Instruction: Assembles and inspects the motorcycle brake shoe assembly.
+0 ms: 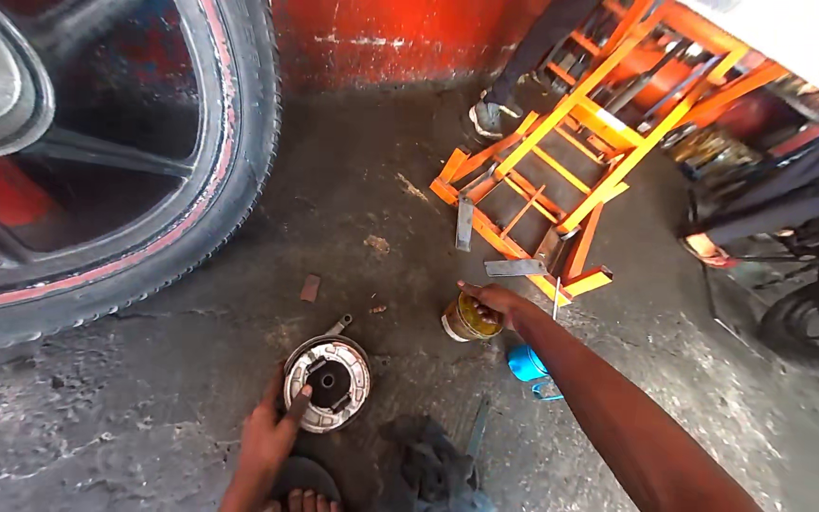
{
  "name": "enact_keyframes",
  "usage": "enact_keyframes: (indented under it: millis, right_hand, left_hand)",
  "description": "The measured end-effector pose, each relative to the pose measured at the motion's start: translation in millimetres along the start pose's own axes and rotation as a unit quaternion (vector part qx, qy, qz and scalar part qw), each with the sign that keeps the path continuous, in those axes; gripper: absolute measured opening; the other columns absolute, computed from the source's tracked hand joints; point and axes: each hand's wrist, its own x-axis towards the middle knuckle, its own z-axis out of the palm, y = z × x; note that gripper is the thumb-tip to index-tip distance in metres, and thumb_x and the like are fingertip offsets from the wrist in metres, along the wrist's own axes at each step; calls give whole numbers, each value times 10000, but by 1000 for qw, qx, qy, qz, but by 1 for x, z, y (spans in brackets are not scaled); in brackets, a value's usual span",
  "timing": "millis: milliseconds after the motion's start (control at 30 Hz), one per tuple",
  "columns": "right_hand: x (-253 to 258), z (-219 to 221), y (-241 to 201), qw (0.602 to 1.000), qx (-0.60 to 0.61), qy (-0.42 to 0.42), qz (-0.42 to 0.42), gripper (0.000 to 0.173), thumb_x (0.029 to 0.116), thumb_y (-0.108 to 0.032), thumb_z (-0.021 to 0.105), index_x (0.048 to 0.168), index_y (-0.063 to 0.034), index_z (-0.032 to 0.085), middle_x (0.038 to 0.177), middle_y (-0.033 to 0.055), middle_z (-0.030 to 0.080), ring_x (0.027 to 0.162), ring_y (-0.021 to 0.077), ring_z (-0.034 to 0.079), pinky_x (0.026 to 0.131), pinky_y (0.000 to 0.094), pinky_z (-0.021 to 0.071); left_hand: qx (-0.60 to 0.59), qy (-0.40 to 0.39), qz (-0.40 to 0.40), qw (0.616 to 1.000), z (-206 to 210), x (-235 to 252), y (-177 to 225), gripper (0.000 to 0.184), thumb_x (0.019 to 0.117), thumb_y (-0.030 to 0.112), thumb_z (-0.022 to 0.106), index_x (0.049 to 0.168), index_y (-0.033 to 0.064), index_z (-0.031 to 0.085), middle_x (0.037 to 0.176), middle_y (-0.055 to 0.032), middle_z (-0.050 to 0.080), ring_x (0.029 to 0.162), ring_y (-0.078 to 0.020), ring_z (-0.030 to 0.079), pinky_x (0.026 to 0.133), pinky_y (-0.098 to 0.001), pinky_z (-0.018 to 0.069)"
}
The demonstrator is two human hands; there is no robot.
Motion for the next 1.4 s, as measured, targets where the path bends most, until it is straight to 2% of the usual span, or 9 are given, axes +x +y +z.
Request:
enact_keyframes:
  millis: [467,800,933,1000,1067,1133,1200,1333,1400]
  right_hand:
    - [28,24,19,991,127,10,-31,229,1013,-349,627,963,-133,573,723,-26,478,562,77,443,519,240,419]
    - [27,9,11,998,-19,-40,-43,316,1075,-390,507,889,-137,541,678,-44,443,540,66,415,504,229,392]
    - [17,12,2,985,-156,34,-58,418,1051,-435,557,1115,-30,639,863,80,528,716,172,484,639,349,431]
    - [4,14,-11,964,-238,100,-60,530,994,-455,656,1129,57,686,1104,273,655,1008,389,618,877,585,486]
    - [-16,16,-18,915,-346,174,-110,594,902,-539,741,948,53,717,1019,302,684,1000,475,650,852,680,479]
    - [-52,24,-17,881,-365,231,-193,619,840,-619,764,930,-8,734,887,266,694,870,473,669,748,696,495]
    - [-99,47,-7,858,-341,217,-316,566,849,-562,782,1097,-56,721,833,197,688,754,405,665,683,657,524]
    - [-156,126,42,741,-416,6,-527,703,895,-642,666,1431,-192,614,956,107,759,813,283,739,724,520,613]
    - [-161,159,55,694,-456,-57,-554,712,944,-651,590,1516,-233,524,847,113,733,774,308,726,699,514,599]
  left_hand:
    - [-1,-18,-6,1000,-5,2,0,742,969,441,660,1602,175,377,1219,-185,717,1076,-320,716,979,-556,533]
    - [-16,-27,-11,999,-6,4,-2,747,964,406,694,1598,170,379,1257,-167,708,1108,-306,711,999,-538,538]
    - [-16,-26,-12,999,-7,6,-1,722,968,409,695,1587,183,401,1234,-164,716,1105,-316,709,1001,-554,531]
    - [-15,-28,-12,999,-7,5,1,722,971,418,686,1591,187,396,1234,-167,715,1099,-316,709,999,-557,529]
    - [-5,-33,-15,999,-9,4,4,725,978,419,682,1595,176,389,1241,-178,710,1117,-331,700,1016,-562,517]
    - [14,-33,-9,999,-10,4,4,725,975,432,673,1587,152,401,1265,-196,696,1154,-358,681,1040,-581,494]
    - [16,-29,-2,999,-9,5,3,731,968,452,674,1581,151,413,1272,-184,697,1161,-349,682,1042,-580,497]
    - [4,-30,-3,1000,-8,5,1,721,964,448,692,1574,168,428,1231,-182,712,1109,-338,704,1008,-577,523]
    - [11,-29,-5,1000,-8,5,1,716,965,451,693,1576,191,428,1213,-181,717,1110,-347,698,1009,-593,511]
